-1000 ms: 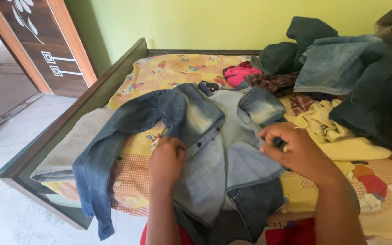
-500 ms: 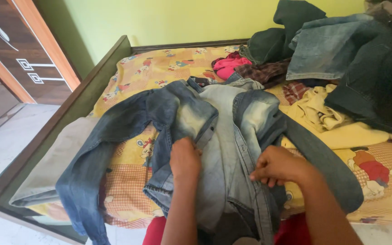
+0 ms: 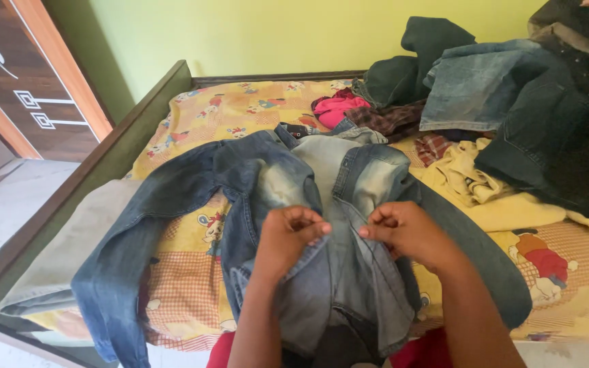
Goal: The person folds a pair of light-colored shorts on a bed, then picks up a denim shirt, buttons it up, and folds it. The person places the folded items on the bed.
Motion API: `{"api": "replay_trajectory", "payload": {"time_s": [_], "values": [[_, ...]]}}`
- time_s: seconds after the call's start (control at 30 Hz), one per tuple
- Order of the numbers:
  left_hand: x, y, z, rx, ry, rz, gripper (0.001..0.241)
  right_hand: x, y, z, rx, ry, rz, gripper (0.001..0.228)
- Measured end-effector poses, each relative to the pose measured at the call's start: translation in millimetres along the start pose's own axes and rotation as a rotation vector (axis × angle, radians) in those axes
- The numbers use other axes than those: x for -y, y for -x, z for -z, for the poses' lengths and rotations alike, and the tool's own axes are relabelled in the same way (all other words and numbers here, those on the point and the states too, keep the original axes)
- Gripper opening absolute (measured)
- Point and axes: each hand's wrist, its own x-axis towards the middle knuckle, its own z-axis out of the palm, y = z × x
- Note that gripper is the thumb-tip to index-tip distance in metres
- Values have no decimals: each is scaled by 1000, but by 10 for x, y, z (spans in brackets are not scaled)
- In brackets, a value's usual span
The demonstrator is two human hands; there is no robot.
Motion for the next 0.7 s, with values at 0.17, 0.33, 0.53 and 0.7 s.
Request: {"api": "replay_trajectory", "payload": {"time_s": [0.17, 0.33, 0.53, 0.7], "values": [[193, 3, -206, 167, 219, 13, 14, -8, 8, -222, 18, -147, 146, 17], [139, -7, -134, 125, 247, 85, 15, -31, -2, -262, -27, -167, 276, 23], [-27, 47, -44, -16, 290, 15, 14, -40, 3, -144, -640, 721, 216, 19], [115, 40, -389, -10, 273, 55, 12, 197, 134, -409, -316, 31, 98, 18]]}}
